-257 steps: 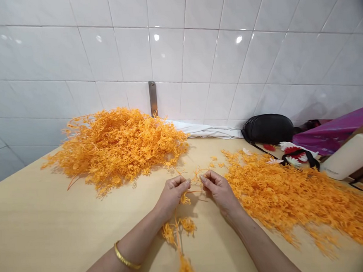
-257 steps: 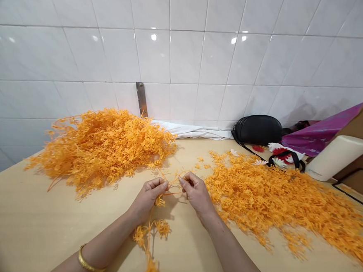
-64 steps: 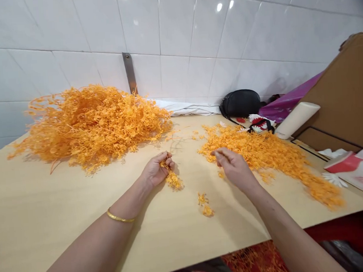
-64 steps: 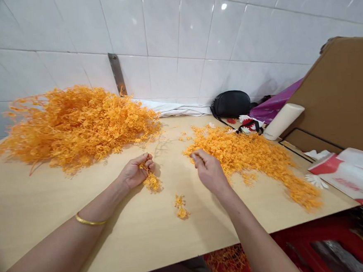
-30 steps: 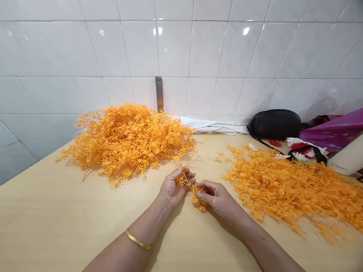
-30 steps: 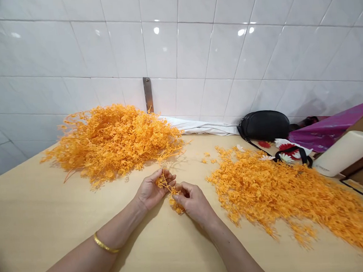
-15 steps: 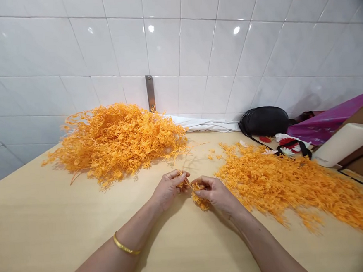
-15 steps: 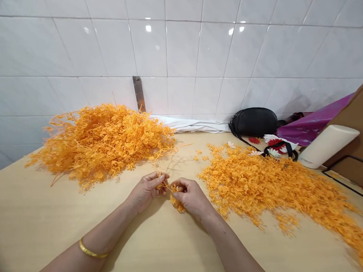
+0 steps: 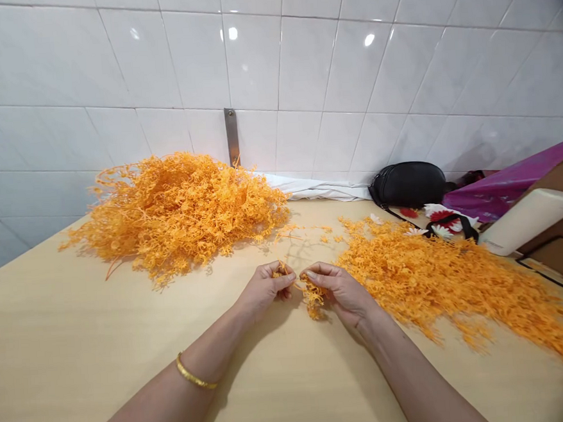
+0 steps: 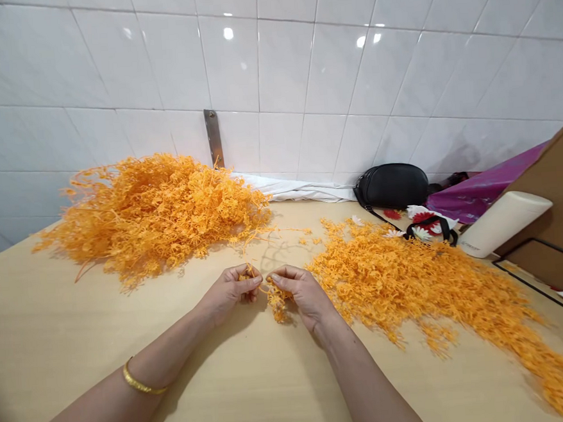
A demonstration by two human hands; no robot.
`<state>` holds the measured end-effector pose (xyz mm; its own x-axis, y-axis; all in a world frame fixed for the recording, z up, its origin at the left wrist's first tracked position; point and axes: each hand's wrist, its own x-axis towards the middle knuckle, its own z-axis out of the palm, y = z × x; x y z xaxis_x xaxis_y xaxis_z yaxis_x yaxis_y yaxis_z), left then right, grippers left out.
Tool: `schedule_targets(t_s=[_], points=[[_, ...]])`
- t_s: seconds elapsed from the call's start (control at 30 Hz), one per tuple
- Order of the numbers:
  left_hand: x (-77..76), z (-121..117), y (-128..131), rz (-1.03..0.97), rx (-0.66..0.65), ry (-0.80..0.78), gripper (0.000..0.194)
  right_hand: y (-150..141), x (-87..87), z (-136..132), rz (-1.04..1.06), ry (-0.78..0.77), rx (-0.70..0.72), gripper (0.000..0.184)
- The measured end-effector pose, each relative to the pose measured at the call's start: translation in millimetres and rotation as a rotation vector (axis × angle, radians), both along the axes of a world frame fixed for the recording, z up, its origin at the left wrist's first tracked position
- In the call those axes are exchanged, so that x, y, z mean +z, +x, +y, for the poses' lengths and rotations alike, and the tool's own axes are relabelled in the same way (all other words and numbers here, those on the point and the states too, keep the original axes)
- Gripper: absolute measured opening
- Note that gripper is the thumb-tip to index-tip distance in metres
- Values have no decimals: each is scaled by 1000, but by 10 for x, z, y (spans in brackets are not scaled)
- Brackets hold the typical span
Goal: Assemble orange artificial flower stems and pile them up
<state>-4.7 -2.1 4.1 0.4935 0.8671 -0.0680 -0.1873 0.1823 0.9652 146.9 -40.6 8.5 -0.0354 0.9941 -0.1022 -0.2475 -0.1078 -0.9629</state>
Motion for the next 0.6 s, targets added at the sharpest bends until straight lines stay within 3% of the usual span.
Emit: schedule_targets(t_s=[0.2,0.33,0.4,0.5,0.6], points=[[12,-12,-9,45,-19,40,14,-34,12,-17,-36,44,-99,18],[-4,-15,-5,-33,43,27,14,-60,57,-67,-188,50,69,24],[1,-11,-6,-120,85,-33,19,-58,57,-74,-238,68,102,24],[18,-1,-7,-275,115,-198,31,-47,13,-53,-262,95,19,23],[18,-9,10,-319,65,-304,25,-56,-35,-27,-253,111,-75,24]])
